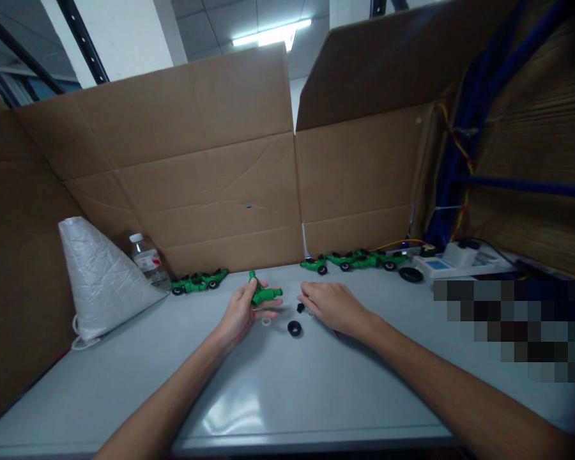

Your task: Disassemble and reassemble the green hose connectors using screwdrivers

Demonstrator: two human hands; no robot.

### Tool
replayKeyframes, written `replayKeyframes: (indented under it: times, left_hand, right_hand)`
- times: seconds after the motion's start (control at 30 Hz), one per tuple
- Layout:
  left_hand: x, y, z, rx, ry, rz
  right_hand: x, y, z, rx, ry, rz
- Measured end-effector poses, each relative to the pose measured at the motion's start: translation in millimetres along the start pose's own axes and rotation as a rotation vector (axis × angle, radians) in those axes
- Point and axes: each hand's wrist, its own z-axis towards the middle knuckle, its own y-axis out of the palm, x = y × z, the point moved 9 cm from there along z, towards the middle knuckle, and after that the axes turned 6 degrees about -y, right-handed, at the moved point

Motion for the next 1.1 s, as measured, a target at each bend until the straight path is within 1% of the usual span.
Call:
replayKeyframes:
  times: [0.13, 0.3, 0.4, 0.5, 0.57, 0.6, 0.7, 0.8, 0.9, 1.0, 1.07, 1.1]
  left_hand:
    - [0.1, 6.6, 0.2, -0.061, 0.049, 0.084]
    - [4.3, 17.5, -5.2, -0.157, 0.057, 0.164]
    - [5.9, 20.6, -8.4, -0.179, 0.078, 0.248]
    - [6.5, 21.4, -9.6, -0.176, 0.127, 0.360]
    - [8.7, 23.8, -11.3, -0.182, 0.190, 0.446]
    - [11.9, 25.5, -13.3, -0.181, 0.243, 0.494]
    - [28.0, 31.3, -24.8, -0.127, 0.470, 0.689]
    - [41.5, 39.7, -40.2, -0.081, 0.675, 0.913]
    - [47.3, 48.4, -51.8, -0.102, 0.806, 1.079]
    - [48.0, 53.5, -56.8, -0.119, 0.859, 1.174]
    - [48.2, 52.4, -54.9, -0.104, 0.826, 1.118]
    - [48.1, 49.9, -52.1, -0.087, 0.787, 1.052]
  right_hand:
    - [-12.5, -4.2, -1.1, 0.069, -0.002, 0.201]
    - [-28.3, -2.8, -2.1, 0.114, -0.052, 0.451]
    - [-32.9, -7.1, -2.6, 0.163, -0.073, 0.528]
    - [-35.6, -12.8, -3.8, 0.210, -0.084, 0.524]
    - [-35.5, -11.7, -4.1, 0.209, -0.074, 0.489]
    - [-34.7, -9.5, -3.9, 0.202, -0.065, 0.477]
    - [-29.7, -0.7, -1.9, 0.192, -0.028, 0.523]
    - [-24.8, 7.4, 2.0, 0.220, 0.016, 0.691]
    - [-23.1, 18.7, 7.7, 0.226, 0.078, 0.940]
    - [-23.5, 33.9, 11.4, 0.161, 0.176, 1.178]
    - [-22.9, 34.1, 10.6, 0.152, 0.204, 1.212]
    - [-22.0, 28.7, 9.4, 0.178, 0.188, 1.170]
